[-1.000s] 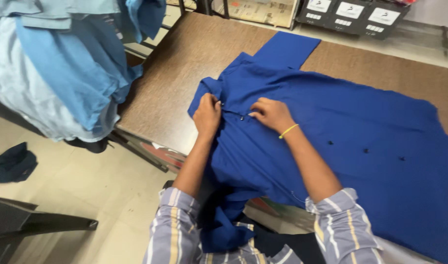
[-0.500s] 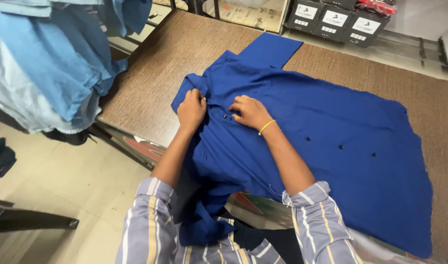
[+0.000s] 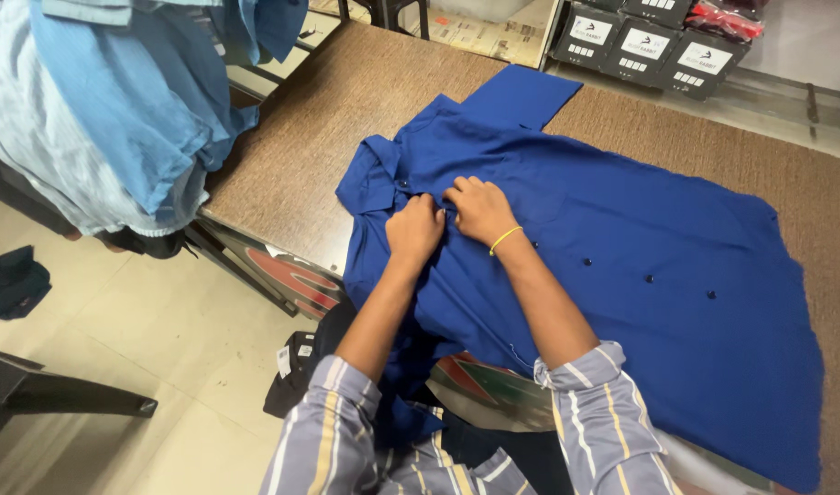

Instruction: The person spreads a blue shirt across a table and fastens the buttons one by one from the bottom toward the collar.

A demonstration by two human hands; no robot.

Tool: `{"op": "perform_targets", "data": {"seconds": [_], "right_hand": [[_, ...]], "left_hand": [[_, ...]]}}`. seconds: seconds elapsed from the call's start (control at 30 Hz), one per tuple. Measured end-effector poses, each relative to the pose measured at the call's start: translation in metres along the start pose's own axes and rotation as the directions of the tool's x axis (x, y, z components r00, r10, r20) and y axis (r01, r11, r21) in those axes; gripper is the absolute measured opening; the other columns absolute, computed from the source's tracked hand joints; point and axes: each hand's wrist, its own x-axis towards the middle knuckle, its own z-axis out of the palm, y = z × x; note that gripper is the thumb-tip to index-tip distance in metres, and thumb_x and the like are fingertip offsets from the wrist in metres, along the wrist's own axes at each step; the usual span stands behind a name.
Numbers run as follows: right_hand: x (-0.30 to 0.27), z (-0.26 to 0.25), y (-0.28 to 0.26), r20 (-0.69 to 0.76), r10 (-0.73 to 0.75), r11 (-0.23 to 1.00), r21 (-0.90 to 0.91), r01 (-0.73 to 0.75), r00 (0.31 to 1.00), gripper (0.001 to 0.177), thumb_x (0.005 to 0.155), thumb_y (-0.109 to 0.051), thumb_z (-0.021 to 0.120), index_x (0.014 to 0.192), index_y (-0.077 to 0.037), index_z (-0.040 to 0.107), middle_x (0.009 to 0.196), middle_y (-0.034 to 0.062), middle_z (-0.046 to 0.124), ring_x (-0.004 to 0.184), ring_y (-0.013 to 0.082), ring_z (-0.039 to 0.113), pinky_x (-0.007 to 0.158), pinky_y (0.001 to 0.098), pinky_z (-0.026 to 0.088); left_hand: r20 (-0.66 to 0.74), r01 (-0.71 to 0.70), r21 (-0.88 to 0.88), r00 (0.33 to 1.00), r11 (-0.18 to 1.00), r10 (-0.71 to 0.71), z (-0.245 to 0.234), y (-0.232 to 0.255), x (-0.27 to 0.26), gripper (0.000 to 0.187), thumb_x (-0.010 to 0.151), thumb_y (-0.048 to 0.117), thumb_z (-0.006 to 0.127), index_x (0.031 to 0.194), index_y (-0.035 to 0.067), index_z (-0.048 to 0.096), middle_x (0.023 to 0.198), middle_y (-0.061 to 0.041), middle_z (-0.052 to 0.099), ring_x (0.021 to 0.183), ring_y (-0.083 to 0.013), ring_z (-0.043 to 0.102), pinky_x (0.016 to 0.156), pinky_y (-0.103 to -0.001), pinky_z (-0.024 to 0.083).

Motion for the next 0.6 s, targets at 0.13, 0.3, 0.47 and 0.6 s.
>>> {"op": "perform_targets", "data": {"seconds": [0.13,0.3,0.47,0.6], "right_hand": [[-0.003,0.015,0.002,-0.050,0.000,0.996,-0.093,-0.005,0.999,0.024,0.073,-0.012,0.073,0.097,-0.012,0.072,0.093,0.0051,0.064,0.090,0.0256,0.065,0.075,0.0403,0.052],[0.002,0.013,0.010,-0.012,0.103,0.990,-0.091,-0.104,0.995,0.005,0.083,-0.018,0.074,0.084,-0.013,0.072,0.086,0.0049,0.067,0.087,0.0266,0.067,0.076,0.0428,0.053],[0.008,0.000,0.002,0.034,0.260,0.964,0.046,-0.261,0.965,0.006,0.081,-0.019,0.074,0.080,-0.014,0.076,0.087,0.0071,0.069,0.089,0.0297,0.069,0.077,0.0439,0.054],[0.002,0.001,-0.002,0.189,0.430,0.863,0.202,-0.464,0.883,0.014,0.085,-0.024,0.074,0.089,-0.010,0.075,0.092,0.0083,0.070,0.087,0.0315,0.069,0.077,0.0431,0.054]], "left_hand": [[-0.032,-0.025,-0.027,0.999,0.999,0.024,-0.001,0.002,-0.006,0.030,0.092,0.037,0.071,0.100,0.009,0.065,0.098,-0.013,0.071,0.083,-0.0357,0.072,0.071,-0.049,0.057],[-0.109,-0.071,0.019,0.991,0.997,0.073,0.000,0.004,-0.005,0.036,0.086,0.036,0.075,0.101,0.006,0.063,0.100,-0.013,0.068,0.085,-0.0335,0.070,0.070,-0.047,0.057],[-0.167,-0.104,-0.008,0.981,0.995,0.101,-0.001,0.003,-0.005,0.033,0.086,0.035,0.075,0.100,0.007,0.063,0.099,-0.013,0.067,0.085,-0.0336,0.070,0.069,-0.046,0.057],[-0.152,-0.095,-0.027,0.984,0.995,0.090,0.000,0.001,-0.005,0.027,0.090,0.032,0.074,0.098,0.008,0.063,0.097,-0.012,0.067,0.084,-0.0326,0.070,0.069,-0.046,0.056]]}}
